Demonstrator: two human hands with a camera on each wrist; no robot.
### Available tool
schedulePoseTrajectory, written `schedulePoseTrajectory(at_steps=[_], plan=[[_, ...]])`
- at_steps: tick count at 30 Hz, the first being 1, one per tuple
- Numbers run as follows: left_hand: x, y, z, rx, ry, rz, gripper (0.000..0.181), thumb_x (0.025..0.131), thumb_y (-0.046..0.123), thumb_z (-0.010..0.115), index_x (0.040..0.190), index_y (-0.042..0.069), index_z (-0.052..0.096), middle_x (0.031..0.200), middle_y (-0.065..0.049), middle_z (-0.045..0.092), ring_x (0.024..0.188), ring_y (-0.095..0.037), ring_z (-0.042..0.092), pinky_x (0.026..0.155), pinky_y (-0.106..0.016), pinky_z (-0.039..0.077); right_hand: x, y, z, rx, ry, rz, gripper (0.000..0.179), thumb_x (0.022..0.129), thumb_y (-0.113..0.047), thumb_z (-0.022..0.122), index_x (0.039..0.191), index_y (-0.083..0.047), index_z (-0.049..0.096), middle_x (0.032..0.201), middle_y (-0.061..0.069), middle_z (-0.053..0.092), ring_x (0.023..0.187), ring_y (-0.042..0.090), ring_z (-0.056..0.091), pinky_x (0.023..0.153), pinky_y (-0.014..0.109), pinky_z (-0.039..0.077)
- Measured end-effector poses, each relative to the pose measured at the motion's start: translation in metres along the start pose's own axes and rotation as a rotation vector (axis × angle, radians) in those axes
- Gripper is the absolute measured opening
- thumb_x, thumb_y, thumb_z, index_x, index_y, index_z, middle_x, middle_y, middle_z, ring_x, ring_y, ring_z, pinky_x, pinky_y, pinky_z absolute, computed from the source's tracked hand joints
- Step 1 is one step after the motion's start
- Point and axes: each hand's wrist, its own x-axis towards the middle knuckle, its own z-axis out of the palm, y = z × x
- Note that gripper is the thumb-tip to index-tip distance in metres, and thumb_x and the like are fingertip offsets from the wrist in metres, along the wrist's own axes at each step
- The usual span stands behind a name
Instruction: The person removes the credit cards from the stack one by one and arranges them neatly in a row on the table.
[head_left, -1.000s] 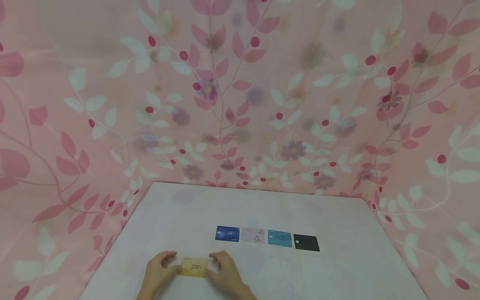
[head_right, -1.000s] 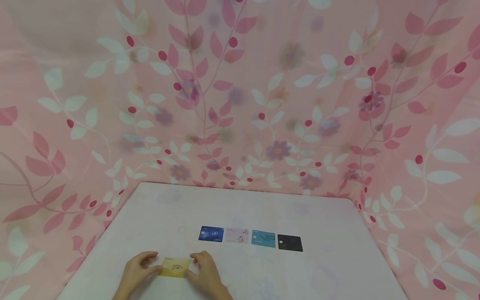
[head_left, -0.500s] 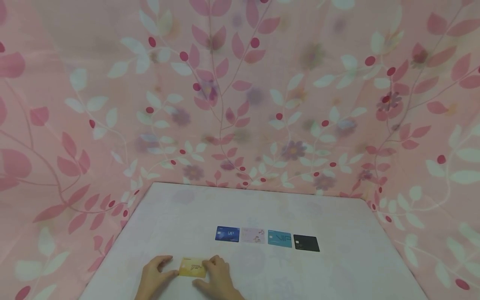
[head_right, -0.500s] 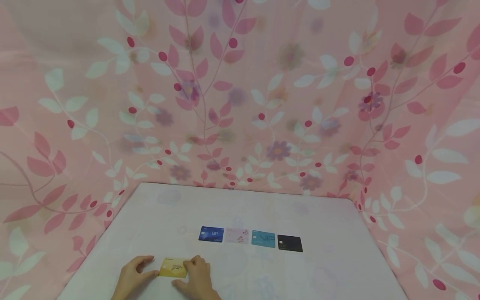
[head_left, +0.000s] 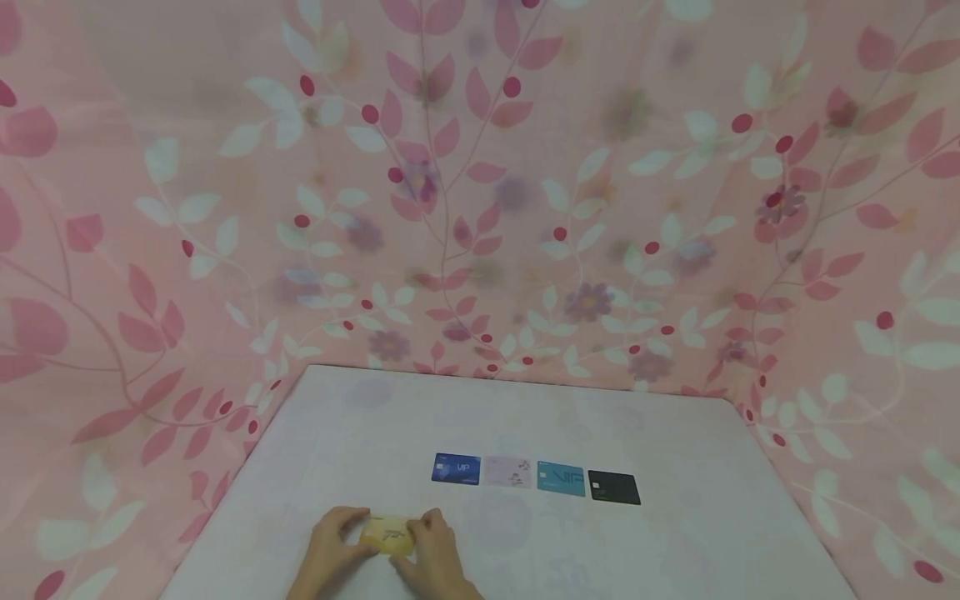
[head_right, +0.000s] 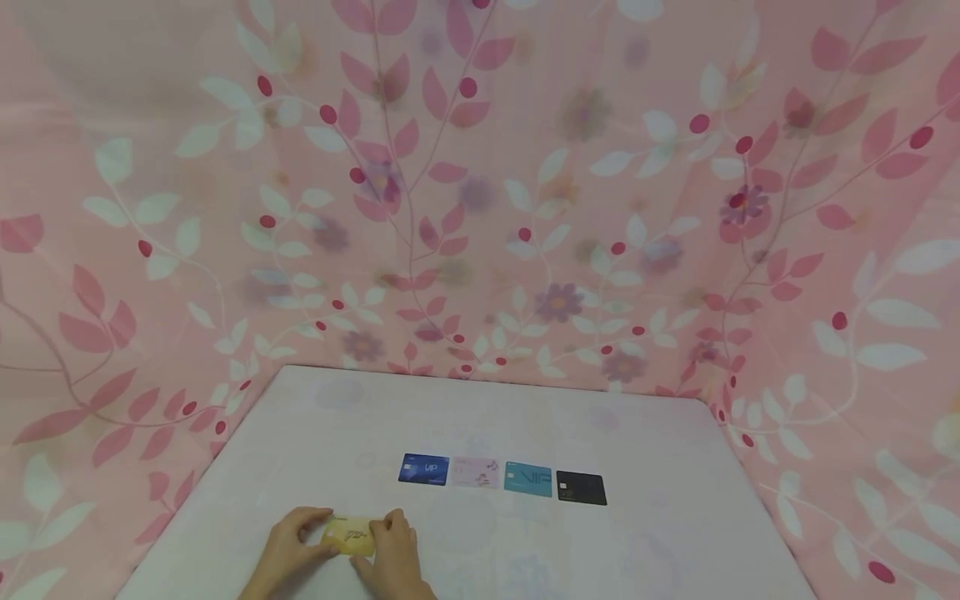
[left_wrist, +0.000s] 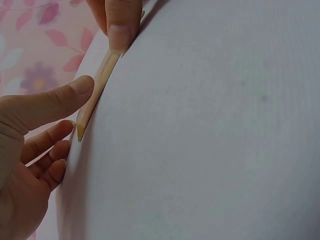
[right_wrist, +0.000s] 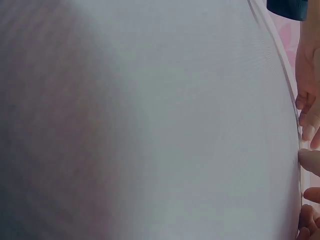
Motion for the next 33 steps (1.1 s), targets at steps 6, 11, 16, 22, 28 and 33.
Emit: schedulePoseTrajectory(at_steps=[6,11,16,22,28,33], plan=[[0.005,0.004,0.007,0.018,-0.009,0.045,0.051,0.053,0.015,0.087,0.099,0.001,0.068,0.096,-0.007,0.064,0.093,-0.029,0.059,0.089,-0.047,0.046,0.002,0.000,-0.006,0.028,0.002,-0.031,0.040,0.078,-0.030,0.074,0.107,-0.004,0.066,0.098,-0.001,0.048,0.083,0.012,0.051,0.073,0.026,0.045],[0.009,0.008,0.005,0.035,-0.060,0.011,0.054,0.053,0.013,0.086,0.101,-0.002,0.067,0.095,-0.007,0.060,0.090,-0.027,0.058,0.088,-0.048,0.046,0.007,0.001,-0.007,0.036,-0.025,-0.013,0.045,0.077,-0.030,0.075,0.110,-0.001,0.063,0.097,0.000,0.049,0.082,0.014,0.054,0.074,0.027,0.048],[0.015,0.009,0.003,0.056,-0.114,-0.024,0.058,0.052,0.012,0.086,0.105,-0.002,0.067,0.094,-0.005,0.058,0.086,-0.020,0.054,0.082,-0.040,0.047,0.015,0.000,-0.011,0.061,-0.082,0.063,0.043,0.072,-0.027,0.079,0.104,-0.005,0.061,0.093,0.000,0.048,0.079,0.014,0.054,0.075,0.029,0.049],[0.020,0.008,0.002,0.070,-0.150,-0.036,0.057,0.052,0.014,0.086,0.105,0.000,0.067,0.093,-0.004,0.059,0.084,-0.019,0.053,0.079,-0.038,0.046,0.023,-0.004,-0.013,0.093,-0.141,0.171,0.044,0.067,-0.025,0.083,0.099,-0.009,0.057,0.092,0.000,0.047,0.076,0.015,0.053,0.073,0.031,0.050],[0.019,0.008,0.002,0.037,-0.151,-0.051,0.049,0.054,0.014,0.086,0.100,0.004,0.070,0.091,-0.002,0.057,0.083,-0.016,0.051,0.077,-0.035,0.045,0.025,-0.006,-0.015,0.099,-0.137,0.191,0.046,0.066,-0.023,0.085,0.098,-0.010,0.055,0.090,0.001,0.047,0.073,0.015,0.051,0.069,0.031,0.048],[0.018,0.008,0.003,0.032,-0.140,-0.048,0.045,0.055,0.012,0.085,0.097,0.005,0.070,0.089,-0.002,0.054,0.081,-0.015,0.049,0.074,-0.031,0.044,0.024,-0.005,-0.015,0.130,-0.111,0.189,0.048,0.064,-0.021,0.085,0.100,-0.009,0.056,0.085,-0.001,0.052,0.073,0.015,0.050,0.068,0.031,0.046]])
